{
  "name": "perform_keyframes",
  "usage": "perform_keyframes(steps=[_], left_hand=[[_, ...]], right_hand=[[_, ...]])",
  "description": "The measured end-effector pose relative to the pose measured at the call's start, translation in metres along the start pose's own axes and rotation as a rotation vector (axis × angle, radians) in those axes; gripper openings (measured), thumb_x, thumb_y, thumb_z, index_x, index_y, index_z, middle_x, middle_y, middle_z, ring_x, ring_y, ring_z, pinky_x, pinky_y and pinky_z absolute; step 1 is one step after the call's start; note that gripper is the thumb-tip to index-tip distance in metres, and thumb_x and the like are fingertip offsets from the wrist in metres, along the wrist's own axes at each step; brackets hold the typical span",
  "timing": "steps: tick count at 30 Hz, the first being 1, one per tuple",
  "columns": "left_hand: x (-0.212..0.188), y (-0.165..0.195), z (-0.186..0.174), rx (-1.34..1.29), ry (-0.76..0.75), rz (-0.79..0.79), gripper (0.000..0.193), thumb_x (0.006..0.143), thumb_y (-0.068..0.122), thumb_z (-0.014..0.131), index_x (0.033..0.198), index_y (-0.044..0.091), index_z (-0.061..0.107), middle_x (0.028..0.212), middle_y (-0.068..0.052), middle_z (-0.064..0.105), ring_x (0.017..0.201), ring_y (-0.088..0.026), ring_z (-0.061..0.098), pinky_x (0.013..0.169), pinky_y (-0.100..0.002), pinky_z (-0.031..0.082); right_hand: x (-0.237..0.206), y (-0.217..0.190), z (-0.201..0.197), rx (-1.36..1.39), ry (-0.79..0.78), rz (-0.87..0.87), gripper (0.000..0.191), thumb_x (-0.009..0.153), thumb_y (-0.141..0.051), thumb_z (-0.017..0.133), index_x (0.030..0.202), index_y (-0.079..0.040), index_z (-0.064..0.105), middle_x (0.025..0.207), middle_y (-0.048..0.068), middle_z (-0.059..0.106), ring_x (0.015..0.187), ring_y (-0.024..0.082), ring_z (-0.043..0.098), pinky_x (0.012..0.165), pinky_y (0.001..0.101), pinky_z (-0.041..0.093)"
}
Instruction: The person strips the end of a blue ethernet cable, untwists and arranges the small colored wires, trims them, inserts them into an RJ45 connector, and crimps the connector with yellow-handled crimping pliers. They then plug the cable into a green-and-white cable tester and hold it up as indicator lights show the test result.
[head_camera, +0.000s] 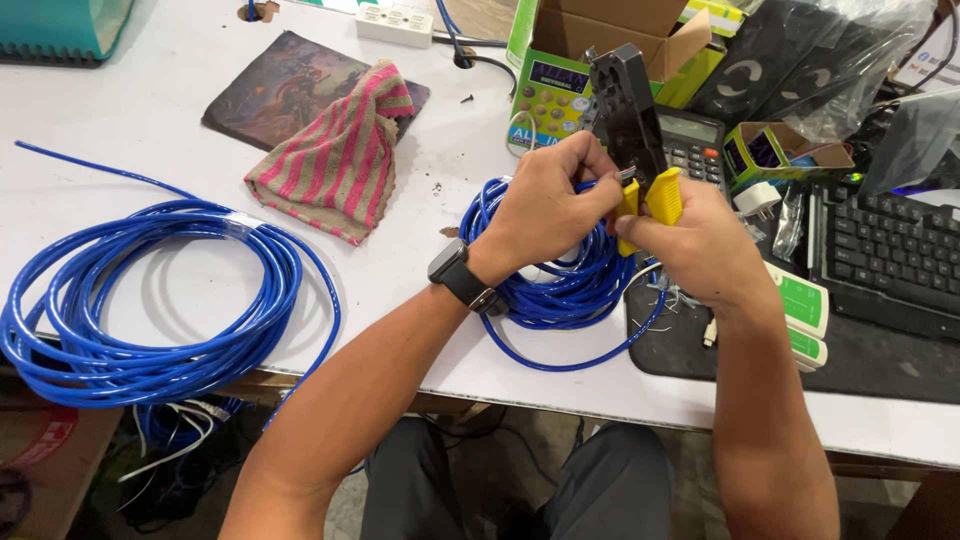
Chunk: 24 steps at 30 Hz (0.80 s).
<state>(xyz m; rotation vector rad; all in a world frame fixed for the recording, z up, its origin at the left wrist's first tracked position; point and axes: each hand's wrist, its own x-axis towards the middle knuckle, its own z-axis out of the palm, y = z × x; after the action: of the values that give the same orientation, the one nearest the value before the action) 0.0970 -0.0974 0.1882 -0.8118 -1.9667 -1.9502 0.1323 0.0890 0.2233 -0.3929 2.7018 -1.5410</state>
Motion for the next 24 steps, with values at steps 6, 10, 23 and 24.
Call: perform_keyframes(steps=[6, 10, 23, 24], left_hand=[[0.002, -0.005, 0.001, 0.089, 0.022, -0.019, 0.017, 0.083, 0.018, 0.069, 0.084, 0.001, 0.066, 0.063, -0.003, 0.060, 0.057, -0.009, 0.052, 0.054, -0.027, 0.046], [0.002, -0.007, 0.002, 0.092, 0.030, -0.018, 0.017, 0.083, 0.018, 0.069, 0.084, 0.001, 0.067, 0.064, -0.003, 0.061, 0.058, -0.009, 0.054, 0.056, -0.027, 0.048], [0.004, -0.009, -0.004, -0.457, -0.005, -0.269, 0.024, 0.097, 0.020, 0.057, 0.086, 0.000, 0.066, 0.075, -0.001, 0.066, 0.067, -0.008, 0.058, 0.062, -0.024, 0.047], [0.005, -0.009, -0.005, -0.627, -0.024, -0.384, 0.027, 0.098, 0.021, 0.055, 0.086, 0.000, 0.066, 0.076, -0.001, 0.065, 0.066, -0.008, 0.056, 0.061, -0.023, 0.045]], right_hand=[[0.003, 0.005, 0.007, -0.016, 0.005, -0.029, 0.018, 0.086, -0.008, 0.070, 0.103, -0.002, 0.068, 0.082, 0.000, 0.065, 0.071, 0.008, 0.056, 0.061, 0.0289, 0.047], [0.003, 0.007, 0.008, 0.019, 0.011, 0.005, 0.016, 0.088, -0.007, 0.070, 0.102, -0.002, 0.067, 0.081, -0.001, 0.063, 0.069, 0.007, 0.055, 0.059, 0.0277, 0.046], [0.005, 0.008, 0.013, 0.042, 0.009, -0.025, 0.014, 0.091, -0.008, 0.067, 0.104, -0.002, 0.066, 0.083, -0.003, 0.063, 0.072, 0.005, 0.054, 0.062, 0.0260, 0.045], [0.005, 0.008, 0.013, 0.056, 0.003, -0.027, 0.014, 0.091, -0.008, 0.066, 0.104, -0.002, 0.066, 0.084, -0.003, 0.063, 0.072, 0.005, 0.054, 0.062, 0.0257, 0.045]])
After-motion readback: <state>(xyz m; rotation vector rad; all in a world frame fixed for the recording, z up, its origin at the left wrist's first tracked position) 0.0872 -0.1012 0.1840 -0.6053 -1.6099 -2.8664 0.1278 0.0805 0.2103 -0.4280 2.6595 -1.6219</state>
